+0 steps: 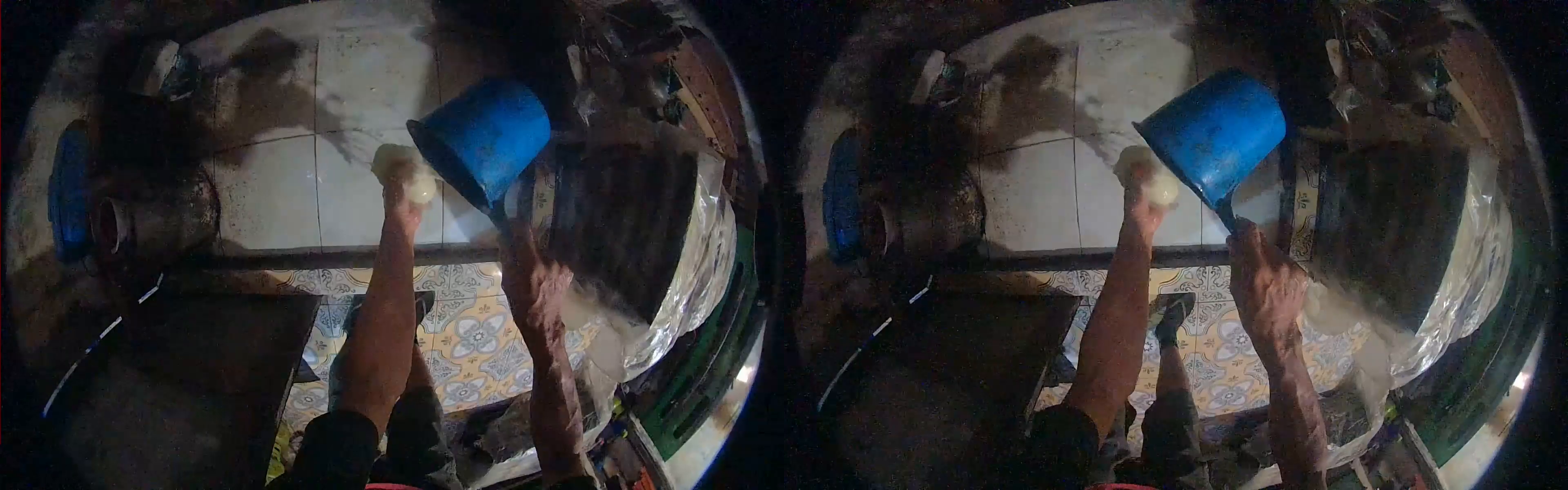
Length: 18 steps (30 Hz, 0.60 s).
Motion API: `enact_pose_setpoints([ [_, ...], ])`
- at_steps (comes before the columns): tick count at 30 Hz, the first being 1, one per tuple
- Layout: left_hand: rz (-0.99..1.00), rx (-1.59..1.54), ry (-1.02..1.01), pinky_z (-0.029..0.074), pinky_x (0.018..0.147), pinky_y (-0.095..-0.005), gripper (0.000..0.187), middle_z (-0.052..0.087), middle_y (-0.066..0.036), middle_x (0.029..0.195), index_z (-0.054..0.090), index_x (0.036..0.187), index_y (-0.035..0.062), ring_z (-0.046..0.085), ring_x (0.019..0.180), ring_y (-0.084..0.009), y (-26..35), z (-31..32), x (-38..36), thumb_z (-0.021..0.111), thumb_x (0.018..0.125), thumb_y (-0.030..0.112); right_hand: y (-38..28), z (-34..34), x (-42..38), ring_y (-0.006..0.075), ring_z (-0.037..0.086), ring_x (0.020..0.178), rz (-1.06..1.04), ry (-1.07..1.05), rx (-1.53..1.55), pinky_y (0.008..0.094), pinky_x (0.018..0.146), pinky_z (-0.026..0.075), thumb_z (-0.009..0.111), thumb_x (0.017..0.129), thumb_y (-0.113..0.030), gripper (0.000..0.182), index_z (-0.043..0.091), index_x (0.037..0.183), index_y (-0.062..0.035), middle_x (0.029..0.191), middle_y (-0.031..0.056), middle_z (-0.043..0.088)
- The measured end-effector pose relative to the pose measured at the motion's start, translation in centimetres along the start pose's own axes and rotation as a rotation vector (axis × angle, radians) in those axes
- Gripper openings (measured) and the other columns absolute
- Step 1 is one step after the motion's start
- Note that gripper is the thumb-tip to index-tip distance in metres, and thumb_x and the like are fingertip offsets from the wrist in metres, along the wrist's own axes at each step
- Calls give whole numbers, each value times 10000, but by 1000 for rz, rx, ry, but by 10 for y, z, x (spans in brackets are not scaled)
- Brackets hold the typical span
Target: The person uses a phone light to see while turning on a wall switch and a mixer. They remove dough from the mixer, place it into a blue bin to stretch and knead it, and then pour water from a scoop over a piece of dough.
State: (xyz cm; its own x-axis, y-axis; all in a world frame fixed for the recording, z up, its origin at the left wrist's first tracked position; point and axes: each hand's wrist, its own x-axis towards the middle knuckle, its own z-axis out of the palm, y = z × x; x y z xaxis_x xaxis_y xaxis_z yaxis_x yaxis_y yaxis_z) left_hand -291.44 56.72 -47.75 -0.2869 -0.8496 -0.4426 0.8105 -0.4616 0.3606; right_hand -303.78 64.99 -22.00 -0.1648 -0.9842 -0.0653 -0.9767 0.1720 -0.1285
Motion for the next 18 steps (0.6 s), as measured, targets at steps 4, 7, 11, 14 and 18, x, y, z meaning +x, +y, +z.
enact_pose_setpoints([
  [4, -86, 119, 230, 517, 801, -375, 513, 577, -60, 1121, 490, 1250, 115, 588, 985, -207, 6, 12, 7, 599, 874, 445, 5, 10, 1, 259, 613, 577, -73, 22, 31, 386, 498, 467, 609, 840, -94, 234, 567, 1069, -98, 789, 97, 647],
  [7, -90, 225, 332, 505, 832, -368, 560, 563, -64, 1169, 455, 1294, 108, 576, 1015, -209, 14, 23, 8, 597, 877, 454, 1, 3, 4, 245, 630, 642, -105, 25, 78, 362, 540, 486, 612, 807, -64, 326, 566, 1127, -100, 894, 89, 664],
  [11, -114, 116, 139, 470, 899, -349, 562, 547, -65, 1220, 429, 1333, 97, 556, 1056, -210, 10, -15, 31, 577, 900, 424, 5, 8, -4, 239, 642, 756, -122, 38, 57, 352, 632, 504, 609, 767, -23, 454, 550, 1207, -117, 1013, 89, 668],
  [14, -60, 307, 133, 448, 934, -341, 513, 543, -63, 1232, 439, 1332, 98, 547, 1077, -207, 20, 2, 14, 584, 908, 348, 20, 32, -14, 258, 639, 802, -68, 85, 152, 365, 692, 499, 608, 792, -19, 434, 562, 1214, -112, 1035, 111, 663],
  [18, -99, 446, 154, 480, 900, -356, 414, 597, -69, 1136, 556, 1181, 71, 579, 1048, -192, 34, 11, 9, 619, 870, 339, 50, 90, -37, 211, 636, 742, 295, 95, 507, 340, 635, 495, 597, 879, -134, 261, 605, 1132, -71, 926, 82, 667],
])
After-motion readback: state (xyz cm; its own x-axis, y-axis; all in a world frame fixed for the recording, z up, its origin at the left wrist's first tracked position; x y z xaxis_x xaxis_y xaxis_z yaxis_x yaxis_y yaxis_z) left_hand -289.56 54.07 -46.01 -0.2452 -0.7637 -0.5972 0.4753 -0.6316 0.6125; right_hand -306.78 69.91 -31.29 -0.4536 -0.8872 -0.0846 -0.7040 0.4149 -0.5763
